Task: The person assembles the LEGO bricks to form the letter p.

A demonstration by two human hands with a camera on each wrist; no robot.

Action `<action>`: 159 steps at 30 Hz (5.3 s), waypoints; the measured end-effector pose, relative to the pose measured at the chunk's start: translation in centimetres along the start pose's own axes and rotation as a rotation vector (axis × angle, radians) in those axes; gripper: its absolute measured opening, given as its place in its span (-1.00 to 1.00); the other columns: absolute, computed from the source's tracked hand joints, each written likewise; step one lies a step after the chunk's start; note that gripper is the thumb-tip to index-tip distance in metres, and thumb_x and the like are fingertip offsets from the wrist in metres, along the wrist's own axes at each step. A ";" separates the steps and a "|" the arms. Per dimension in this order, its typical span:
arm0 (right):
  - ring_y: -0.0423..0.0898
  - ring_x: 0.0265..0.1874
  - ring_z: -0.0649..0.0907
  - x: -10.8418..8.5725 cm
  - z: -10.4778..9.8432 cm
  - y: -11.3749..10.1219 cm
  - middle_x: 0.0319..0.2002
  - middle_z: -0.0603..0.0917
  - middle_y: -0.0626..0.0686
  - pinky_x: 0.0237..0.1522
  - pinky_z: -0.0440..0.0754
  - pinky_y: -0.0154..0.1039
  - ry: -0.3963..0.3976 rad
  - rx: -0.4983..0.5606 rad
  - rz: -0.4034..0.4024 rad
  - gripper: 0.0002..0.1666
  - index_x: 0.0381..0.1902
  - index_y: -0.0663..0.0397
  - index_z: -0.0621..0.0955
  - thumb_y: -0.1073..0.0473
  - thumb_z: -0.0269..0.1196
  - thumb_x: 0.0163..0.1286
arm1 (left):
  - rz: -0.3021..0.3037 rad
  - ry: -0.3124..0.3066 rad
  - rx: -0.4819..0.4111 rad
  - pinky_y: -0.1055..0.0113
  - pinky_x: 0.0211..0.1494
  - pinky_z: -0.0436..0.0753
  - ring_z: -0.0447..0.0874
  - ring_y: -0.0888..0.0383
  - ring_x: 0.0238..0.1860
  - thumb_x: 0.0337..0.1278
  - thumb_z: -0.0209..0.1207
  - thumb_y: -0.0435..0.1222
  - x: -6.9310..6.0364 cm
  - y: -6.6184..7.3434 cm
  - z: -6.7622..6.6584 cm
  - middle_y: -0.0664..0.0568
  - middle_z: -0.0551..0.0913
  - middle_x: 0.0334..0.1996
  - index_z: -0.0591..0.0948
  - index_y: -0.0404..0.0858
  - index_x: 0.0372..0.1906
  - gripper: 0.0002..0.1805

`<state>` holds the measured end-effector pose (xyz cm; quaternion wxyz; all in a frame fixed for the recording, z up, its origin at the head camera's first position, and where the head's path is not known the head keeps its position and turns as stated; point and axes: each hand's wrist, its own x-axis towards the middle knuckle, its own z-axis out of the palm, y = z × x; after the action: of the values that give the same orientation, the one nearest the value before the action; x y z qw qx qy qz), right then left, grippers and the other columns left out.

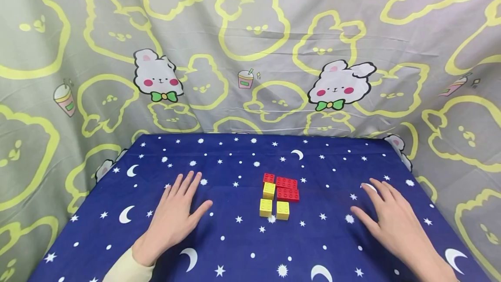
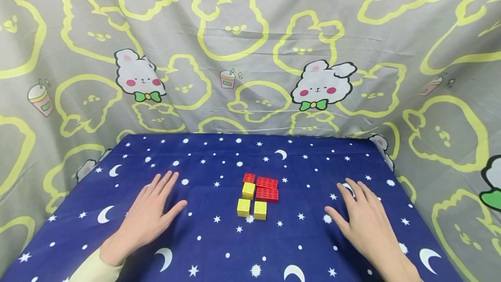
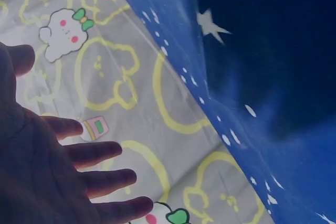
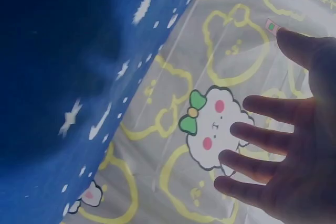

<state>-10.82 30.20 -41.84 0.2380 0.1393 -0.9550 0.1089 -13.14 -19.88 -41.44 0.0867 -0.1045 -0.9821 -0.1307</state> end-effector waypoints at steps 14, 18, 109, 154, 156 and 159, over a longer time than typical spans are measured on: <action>0.39 0.18 0.53 2.4 -0.5 -2.0 0.27 0.53 0.31 0.10 0.43 0.38 -0.034 0.043 -0.026 -0.22 0.30 0.18 0.55 -0.13 0.46 0.25 | 0.097 0.030 -0.084 -0.29 0.49 0.25 0.18 -0.22 0.56 0.38 0.07 0.27 1.7 1.9 -0.3 -0.08 0.47 0.43 0.41 -0.18 0.48 -0.20; 0.34 0.13 0.58 2.8 -0.4 -2.4 0.24 0.57 0.27 0.07 0.48 0.34 -0.064 0.027 -0.045 -0.22 0.30 0.15 0.56 -0.17 0.45 0.26 | 0.113 0.030 -0.125 -0.28 0.48 0.27 0.23 -0.18 0.55 0.34 0.18 0.20 2.2 2.3 -0.2 -0.06 0.53 0.39 0.46 -0.19 0.45 -0.24; -0.16 -0.09 0.67 6.7 6.8 -10.3 -0.03 0.72 -0.10 0.06 0.68 -0.05 -0.493 0.362 -0.247 -0.53 0.11 0.04 0.67 -0.05 0.43 0.34 | 0.292 -0.330 -0.433 0.30 -0.01 0.70 0.73 0.19 -0.05 0.15 0.46 -0.15 6.3 9.6 5.6 0.15 0.77 0.02 0.74 -0.10 0.14 -0.57; -0.25 -0.13 0.66 5.9 7.2 -11.0 -0.07 0.68 -0.18 0.03 0.70 -0.12 -0.502 0.368 -0.297 -0.64 0.09 -0.03 0.66 0.04 0.40 0.39 | 0.302 -0.419 -0.417 0.38 -0.02 0.67 0.68 0.35 -0.19 0.19 0.44 -0.22 4.9 9.4 5.0 0.19 0.77 -0.14 0.75 -0.14 0.03 -0.69; -0.26 -0.13 0.66 5.8 7.2 -11.0 -0.07 0.68 -0.19 0.04 0.70 -0.12 -0.506 0.365 -0.292 -0.64 0.09 -0.04 0.66 0.03 0.40 0.39 | 0.303 -0.425 -0.426 0.39 -0.04 0.67 0.69 0.36 -0.20 0.18 0.44 -0.22 4.9 9.4 5.0 0.19 0.77 -0.14 0.75 -0.14 0.03 -0.69; -0.27 -0.15 0.65 5.9 7.3 -11.0 -0.10 0.67 -0.22 0.02 0.70 -0.13 -0.507 0.361 -0.288 -0.64 0.08 -0.06 0.66 0.00 0.39 0.39 | 0.302 -0.428 -0.448 0.40 -0.04 0.68 0.70 0.37 -0.20 0.18 0.45 -0.23 4.9 9.4 5.1 0.18 0.77 -0.14 0.75 -0.15 0.03 -0.69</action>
<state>-15.38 16.65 -43.69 -0.0224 0.3352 -0.9196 0.2035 -16.47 -8.75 -43.05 -0.1281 -0.2900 -0.8983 -0.3042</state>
